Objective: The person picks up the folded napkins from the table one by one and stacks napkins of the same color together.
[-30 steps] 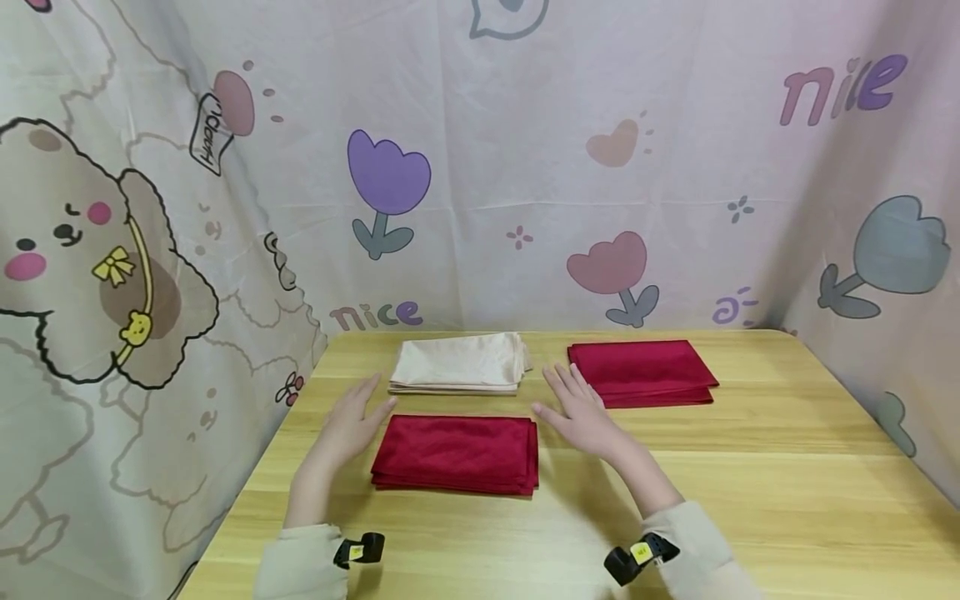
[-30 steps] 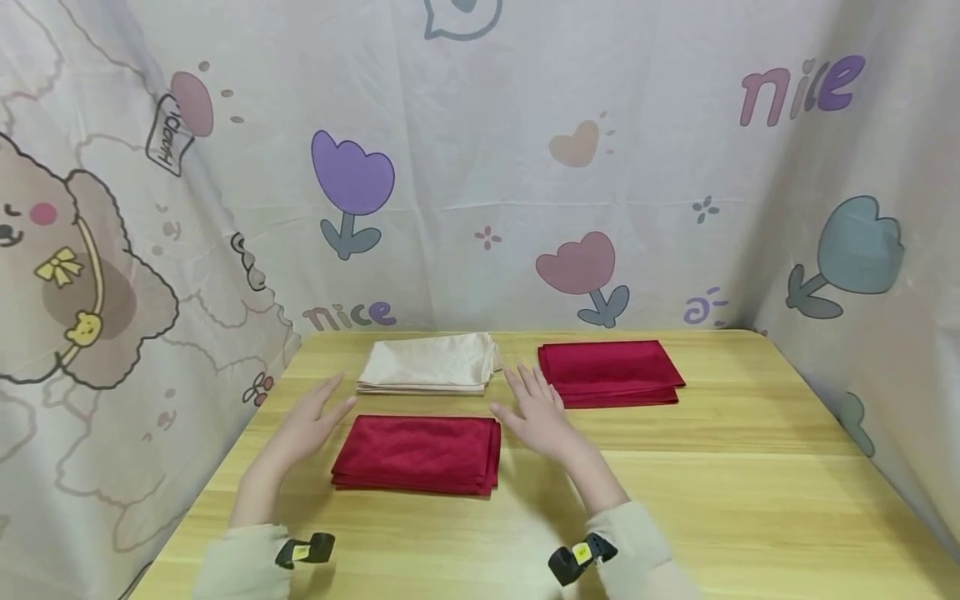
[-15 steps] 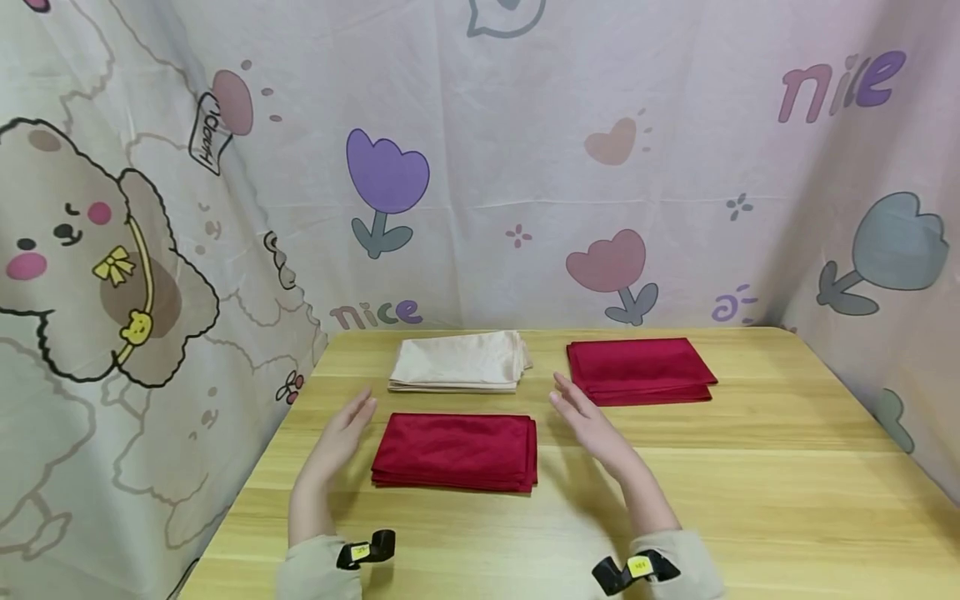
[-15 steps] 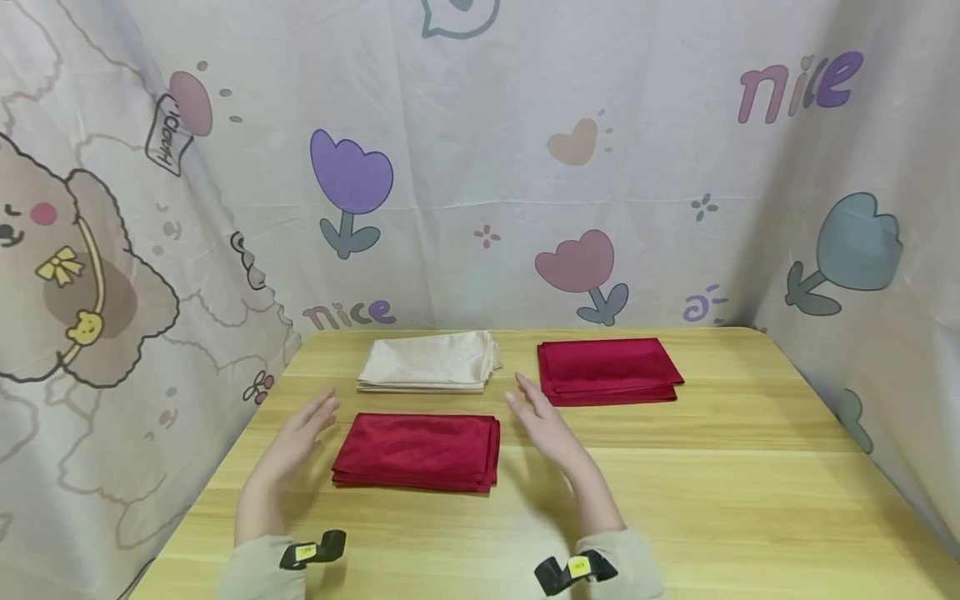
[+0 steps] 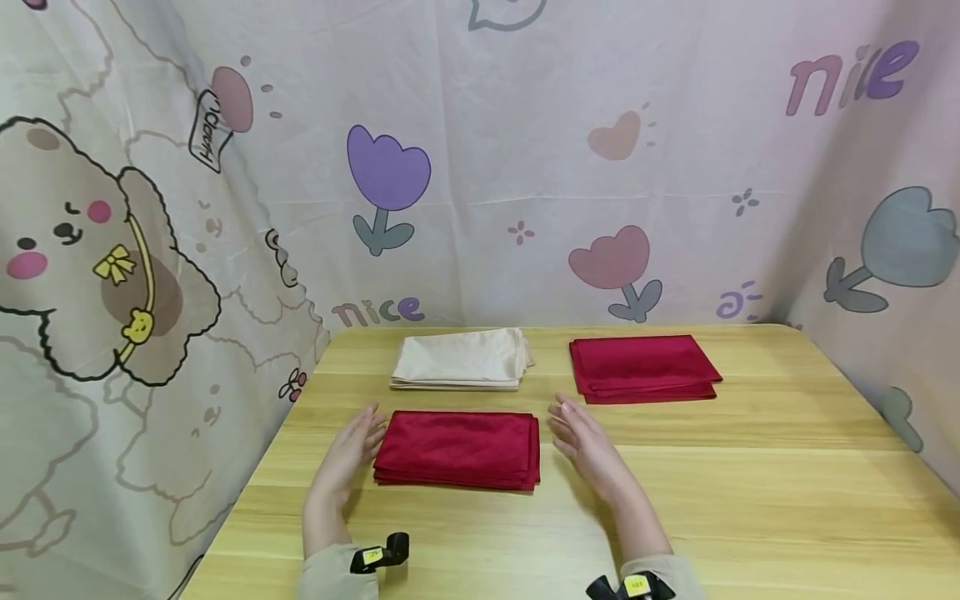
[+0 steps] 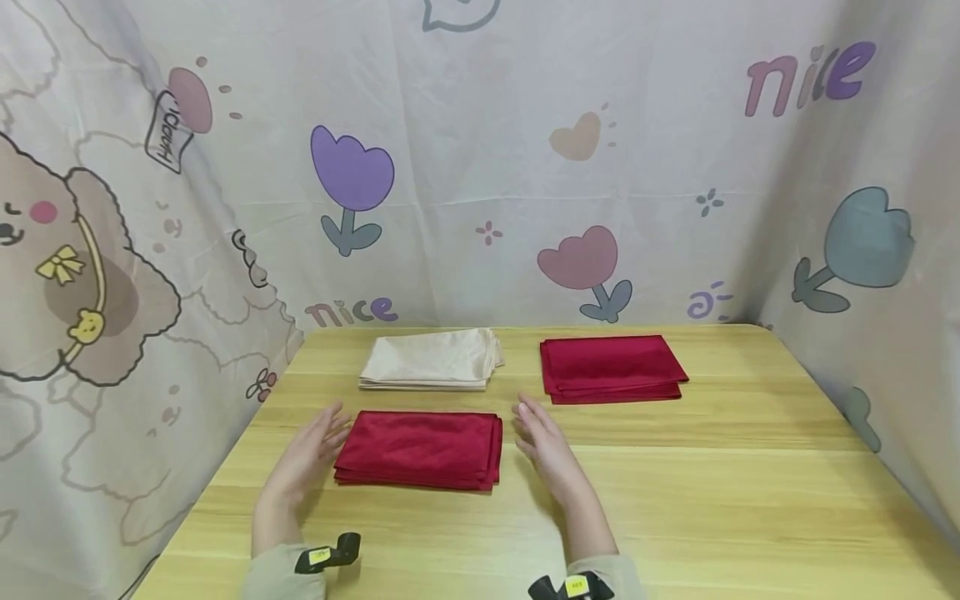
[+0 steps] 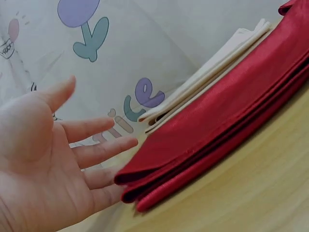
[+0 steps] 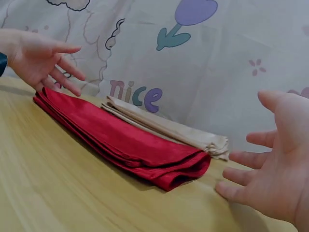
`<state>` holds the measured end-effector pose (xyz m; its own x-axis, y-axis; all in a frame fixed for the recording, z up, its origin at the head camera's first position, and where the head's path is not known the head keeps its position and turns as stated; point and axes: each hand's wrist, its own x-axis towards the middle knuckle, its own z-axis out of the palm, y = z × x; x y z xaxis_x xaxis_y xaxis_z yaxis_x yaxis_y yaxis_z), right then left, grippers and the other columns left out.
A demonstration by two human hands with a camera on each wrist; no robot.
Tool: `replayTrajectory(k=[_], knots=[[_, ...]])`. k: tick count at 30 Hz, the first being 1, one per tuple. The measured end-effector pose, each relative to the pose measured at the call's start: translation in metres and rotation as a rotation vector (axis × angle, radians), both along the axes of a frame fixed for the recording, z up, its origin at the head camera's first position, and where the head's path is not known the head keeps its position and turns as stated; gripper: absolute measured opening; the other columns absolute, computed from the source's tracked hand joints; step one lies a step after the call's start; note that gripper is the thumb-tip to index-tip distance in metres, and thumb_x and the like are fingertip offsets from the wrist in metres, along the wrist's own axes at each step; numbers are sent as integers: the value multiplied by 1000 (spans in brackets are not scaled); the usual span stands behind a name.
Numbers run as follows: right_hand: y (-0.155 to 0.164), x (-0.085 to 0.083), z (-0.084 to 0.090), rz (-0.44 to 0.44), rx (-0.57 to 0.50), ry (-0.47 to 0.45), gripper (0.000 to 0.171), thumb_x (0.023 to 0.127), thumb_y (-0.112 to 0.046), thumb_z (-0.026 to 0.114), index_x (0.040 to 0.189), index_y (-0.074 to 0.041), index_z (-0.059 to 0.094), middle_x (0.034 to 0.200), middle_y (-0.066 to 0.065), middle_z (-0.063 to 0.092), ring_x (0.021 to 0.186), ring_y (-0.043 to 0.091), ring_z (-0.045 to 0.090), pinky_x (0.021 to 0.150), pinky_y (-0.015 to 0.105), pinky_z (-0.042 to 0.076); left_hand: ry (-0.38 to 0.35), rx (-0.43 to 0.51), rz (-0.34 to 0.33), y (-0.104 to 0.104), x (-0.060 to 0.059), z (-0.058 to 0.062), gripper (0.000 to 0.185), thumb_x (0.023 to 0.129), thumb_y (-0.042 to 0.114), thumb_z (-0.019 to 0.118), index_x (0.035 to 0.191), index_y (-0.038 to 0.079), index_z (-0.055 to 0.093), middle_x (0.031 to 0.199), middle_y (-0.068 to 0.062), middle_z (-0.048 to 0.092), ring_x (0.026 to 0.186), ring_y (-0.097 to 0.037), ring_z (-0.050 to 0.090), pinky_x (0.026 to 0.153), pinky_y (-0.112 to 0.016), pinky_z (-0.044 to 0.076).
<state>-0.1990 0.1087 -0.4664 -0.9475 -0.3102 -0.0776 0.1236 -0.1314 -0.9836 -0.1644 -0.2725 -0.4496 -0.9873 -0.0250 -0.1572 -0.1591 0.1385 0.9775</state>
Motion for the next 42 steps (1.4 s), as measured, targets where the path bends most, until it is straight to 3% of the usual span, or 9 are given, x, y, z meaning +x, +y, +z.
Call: replayTrajectory(k=[4,11,21,24,27,30,33,38,42], knots=[[-1,0,-7,18,-98,-38,68,113,-41,34,163,0,15,168,27,21,158,46,19,127,58,20,-12,67,-5,-4,0,-8,78,109,59,17,166,8,9,171,-23,20,157,-43,24,127,-52,26],[-3,-3,-10,91,-295,-123,68,113,-42,28,165,-3,7,172,26,7,160,45,7,128,59,12,8,235,-57,-19,2,-22,90,101,72,14,167,12,3,173,-19,14,159,-41,18,97,-8,44],[4,-5,-7,199,-371,-172,72,113,-45,26,166,-6,-4,173,23,-5,161,44,-2,128,62,8,8,293,-56,-22,1,-20,83,105,65,19,167,13,2,174,-17,3,159,-45,13,95,-10,46],[5,-4,-8,212,-382,-181,71,113,-43,26,166,-7,-5,173,23,-8,161,44,-4,128,61,7,1,298,-45,-20,0,-20,76,109,57,23,167,13,2,174,-17,2,159,-44,13,105,-17,44],[5,-4,-8,212,-385,-181,71,113,-42,26,165,-6,-5,173,23,-8,161,44,-4,128,61,7,2,326,-58,-16,0,-19,72,112,50,26,167,12,1,174,-17,1,160,-44,8,126,-38,28],[5,-5,-9,212,-382,-179,71,113,-42,26,165,-6,-6,173,23,-7,161,44,-3,128,61,8,4,359,-72,-15,0,-20,71,112,48,27,167,11,-1,174,-18,-1,160,-43,4,130,-54,4],[4,-5,-10,214,-382,-181,71,113,-41,26,165,-6,-6,173,23,-7,160,45,-3,128,61,8,0,358,-71,-13,-1,-21,72,112,49,28,167,12,0,174,-17,3,159,-40,9,131,-50,8],[1,-3,-9,189,-388,-187,69,113,-39,27,165,-6,-4,173,22,-5,161,45,0,127,63,9,-11,328,-46,-11,-4,-21,72,111,52,29,167,15,4,174,-13,11,151,-25,24,115,-23,28],[-3,-2,-9,141,-391,-188,68,113,-37,28,165,-4,-1,173,22,-2,161,45,1,126,65,10,-9,356,-16,-8,-7,-20,71,112,49,31,167,13,5,174,-13,10,151,-25,23,126,-35,20]])
